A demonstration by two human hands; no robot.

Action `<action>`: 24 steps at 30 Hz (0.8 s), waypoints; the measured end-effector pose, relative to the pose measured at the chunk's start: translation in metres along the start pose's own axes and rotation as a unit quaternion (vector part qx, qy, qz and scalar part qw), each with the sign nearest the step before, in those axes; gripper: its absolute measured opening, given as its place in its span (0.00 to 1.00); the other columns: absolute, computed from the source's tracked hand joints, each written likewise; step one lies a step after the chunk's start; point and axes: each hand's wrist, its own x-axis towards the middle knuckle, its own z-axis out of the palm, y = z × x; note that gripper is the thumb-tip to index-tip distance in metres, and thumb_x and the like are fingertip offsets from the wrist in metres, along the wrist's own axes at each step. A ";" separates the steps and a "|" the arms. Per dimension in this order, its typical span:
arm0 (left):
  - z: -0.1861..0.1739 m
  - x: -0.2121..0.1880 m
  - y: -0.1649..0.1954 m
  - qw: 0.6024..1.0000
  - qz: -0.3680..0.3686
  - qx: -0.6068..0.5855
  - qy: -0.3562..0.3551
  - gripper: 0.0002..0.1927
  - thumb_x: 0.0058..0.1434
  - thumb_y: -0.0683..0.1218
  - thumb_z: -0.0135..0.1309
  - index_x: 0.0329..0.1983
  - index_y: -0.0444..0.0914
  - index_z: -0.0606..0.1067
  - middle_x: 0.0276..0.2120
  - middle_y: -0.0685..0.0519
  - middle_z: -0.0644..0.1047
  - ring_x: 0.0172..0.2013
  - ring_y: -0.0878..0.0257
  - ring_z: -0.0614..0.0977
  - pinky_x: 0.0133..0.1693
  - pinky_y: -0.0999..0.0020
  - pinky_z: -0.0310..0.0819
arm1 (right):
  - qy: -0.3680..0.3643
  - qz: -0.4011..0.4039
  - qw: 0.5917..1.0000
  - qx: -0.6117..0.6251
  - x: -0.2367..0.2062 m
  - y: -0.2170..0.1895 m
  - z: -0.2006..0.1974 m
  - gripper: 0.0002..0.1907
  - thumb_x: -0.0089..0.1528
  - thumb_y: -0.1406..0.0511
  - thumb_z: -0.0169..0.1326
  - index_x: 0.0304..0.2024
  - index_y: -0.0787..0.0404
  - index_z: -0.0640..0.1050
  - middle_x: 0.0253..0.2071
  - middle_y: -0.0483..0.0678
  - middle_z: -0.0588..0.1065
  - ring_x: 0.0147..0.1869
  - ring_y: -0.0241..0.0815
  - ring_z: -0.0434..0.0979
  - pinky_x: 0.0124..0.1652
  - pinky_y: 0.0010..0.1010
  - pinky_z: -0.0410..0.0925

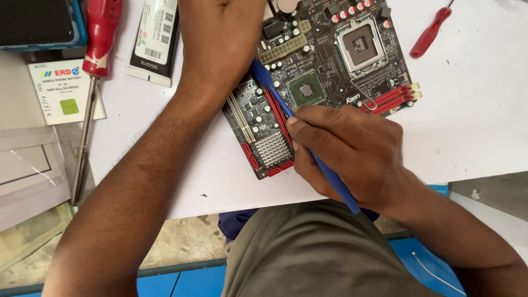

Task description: The person first wraps rubber bands around a smartphone and sets it aside, then works on a desktop motherboard on the bench. The person removes the CPU from its socket, unscrews parts with a screwdriver, and scrubs the board surface and socket area with a toothbrush.

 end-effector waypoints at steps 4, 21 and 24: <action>0.004 0.002 0.002 0.998 0.010 0.055 0.011 0.15 0.70 0.44 0.57 0.28 0.32 0.74 0.18 0.59 0.70 0.21 0.74 0.69 0.23 0.70 0.61 | -0.003 0.002 1.000 0.005 -0.001 -0.004 -0.005 0.14 0.53 0.74 0.64 0.42 0.66 0.80 0.43 0.53 0.79 0.36 0.46 0.81 0.34 0.33 0.73; 0.004 0.004 0.006 0.993 -0.062 0.099 -0.029 0.11 0.58 0.45 0.61 0.28 0.32 0.77 0.18 0.56 0.78 0.19 0.69 0.80 0.24 0.69 0.75 | -0.062 0.007 0.996 0.066 -0.055 -0.022 -0.025 0.12 0.53 0.71 0.62 0.40 0.64 0.80 0.44 0.53 0.80 0.34 0.43 0.81 0.33 0.32 0.74; 0.005 0.003 0.003 0.991 -0.064 0.117 -0.032 0.11 0.59 0.45 0.61 0.26 0.32 0.77 0.17 0.56 0.77 0.18 0.68 0.80 0.23 0.68 0.74 | -0.050 -0.014 0.997 0.065 -0.061 -0.022 -0.013 0.12 0.54 0.71 0.62 0.41 0.63 0.81 0.44 0.53 0.80 0.34 0.43 0.81 0.33 0.32 0.74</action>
